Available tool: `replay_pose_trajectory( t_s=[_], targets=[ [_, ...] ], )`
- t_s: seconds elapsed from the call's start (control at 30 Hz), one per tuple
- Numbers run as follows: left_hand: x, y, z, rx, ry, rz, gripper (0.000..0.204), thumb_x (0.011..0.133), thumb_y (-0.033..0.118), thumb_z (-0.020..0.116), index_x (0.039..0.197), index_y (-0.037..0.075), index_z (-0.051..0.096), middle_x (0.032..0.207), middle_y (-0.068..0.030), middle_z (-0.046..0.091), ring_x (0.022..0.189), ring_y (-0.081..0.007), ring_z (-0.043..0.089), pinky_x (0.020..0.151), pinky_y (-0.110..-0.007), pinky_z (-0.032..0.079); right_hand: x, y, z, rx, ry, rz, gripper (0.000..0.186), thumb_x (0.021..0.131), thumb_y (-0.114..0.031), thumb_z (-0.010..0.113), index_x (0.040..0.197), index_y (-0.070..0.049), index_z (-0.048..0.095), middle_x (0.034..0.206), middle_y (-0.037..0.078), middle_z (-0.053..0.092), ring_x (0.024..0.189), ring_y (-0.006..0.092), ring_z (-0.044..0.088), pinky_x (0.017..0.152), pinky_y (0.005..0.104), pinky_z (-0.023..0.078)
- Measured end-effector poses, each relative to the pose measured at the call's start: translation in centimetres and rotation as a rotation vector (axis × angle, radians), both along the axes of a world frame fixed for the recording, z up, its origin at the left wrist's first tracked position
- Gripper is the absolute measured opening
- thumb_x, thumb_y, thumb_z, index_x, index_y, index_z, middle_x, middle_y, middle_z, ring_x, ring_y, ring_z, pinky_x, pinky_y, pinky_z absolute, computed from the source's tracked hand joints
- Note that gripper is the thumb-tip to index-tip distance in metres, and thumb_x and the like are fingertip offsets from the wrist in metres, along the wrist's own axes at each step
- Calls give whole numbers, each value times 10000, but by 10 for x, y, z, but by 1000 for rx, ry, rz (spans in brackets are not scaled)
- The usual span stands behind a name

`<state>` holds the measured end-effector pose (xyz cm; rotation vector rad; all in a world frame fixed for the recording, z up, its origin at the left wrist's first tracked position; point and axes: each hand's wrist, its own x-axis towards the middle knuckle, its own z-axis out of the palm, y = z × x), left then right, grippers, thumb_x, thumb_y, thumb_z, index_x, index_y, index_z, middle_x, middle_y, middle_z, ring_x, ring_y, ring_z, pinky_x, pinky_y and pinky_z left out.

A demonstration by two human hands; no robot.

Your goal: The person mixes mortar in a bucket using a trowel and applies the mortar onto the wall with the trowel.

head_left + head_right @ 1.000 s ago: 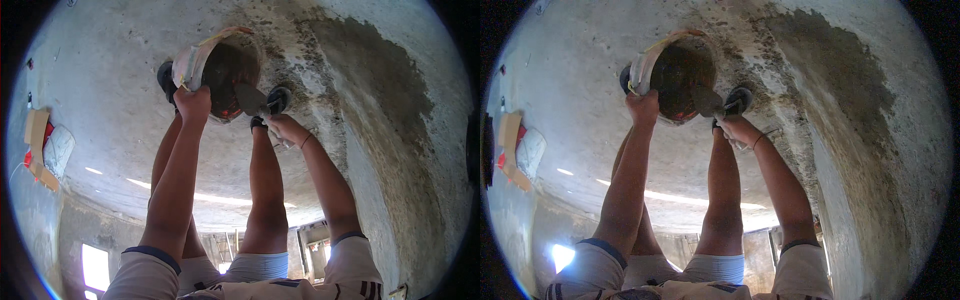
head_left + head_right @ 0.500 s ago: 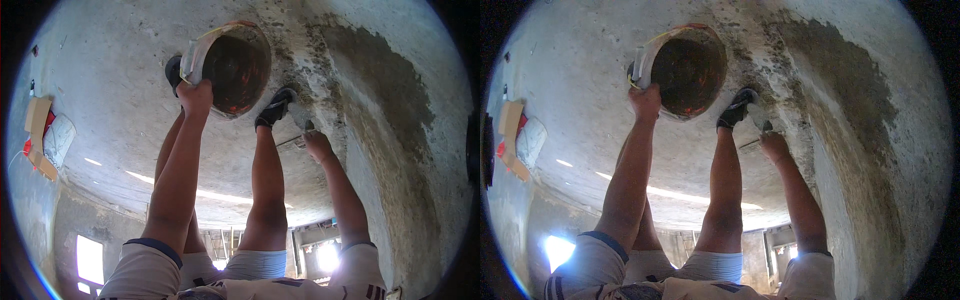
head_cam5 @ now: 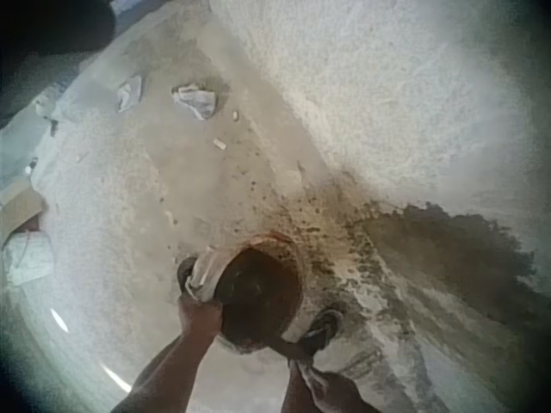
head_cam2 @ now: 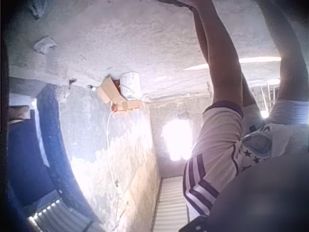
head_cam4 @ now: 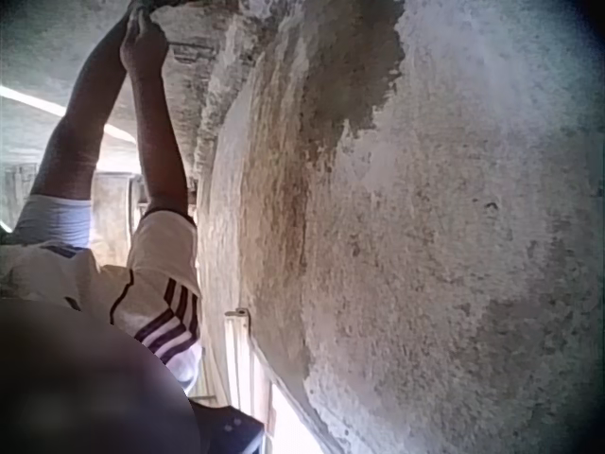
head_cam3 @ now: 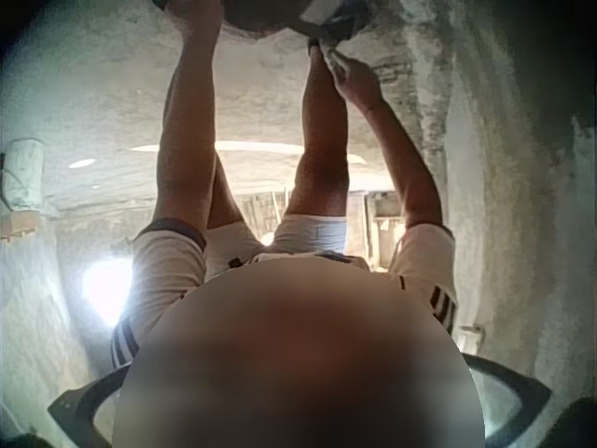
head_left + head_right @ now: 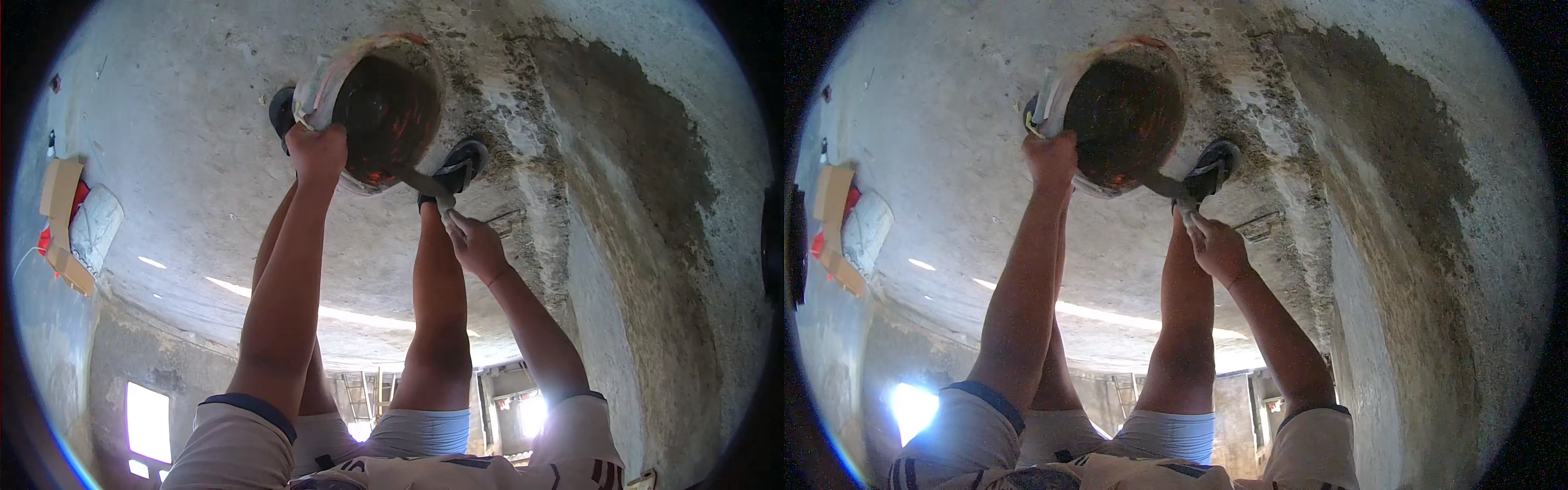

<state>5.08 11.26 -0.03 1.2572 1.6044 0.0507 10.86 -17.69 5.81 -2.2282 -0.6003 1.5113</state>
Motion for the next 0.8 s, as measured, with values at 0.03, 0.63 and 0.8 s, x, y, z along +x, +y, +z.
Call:
replay_pose_trajectory(
  t_s=[0.03, 0.63, 0.8],
  targets=[
    [3, 0, 2, 20, -31, -12, 178, 628, 90, 570, 692, -75, 550, 614, -58, 548, 557, -137, 500, 535, -310, 425, 5, 4, -5, -100, -56, 110, 342, 872, -235, 513, 1132, -17, 555, 893, 207, 623, 790, 348, 611, 697, 406, 498],
    [0, -2, -3, 71, 31, -192, 259, 626, 126, 605, 771, -80, 546, 595, -89, 544, 499, -184, 489, 487, -378, 419, 103, 22, -21, -2, -715, 104, 380, 758, -188, 604, 1135, -171, 562, 1015, 133, 584, 907, 296, 573, 777, 410, 478],
    [11, -7, 16, -6, -44, -184, 239, 651, 94, 579, 817, -78, 560, 624, -76, 555, 523, -180, 521, 510, -351, 427, 68, 2, 38, 22, -676, -239, 337, 746, -153, 621, 1054, -35, 555, 902, 178, 582, 784, 339, 594, 655, 424, 472]
  ],
)
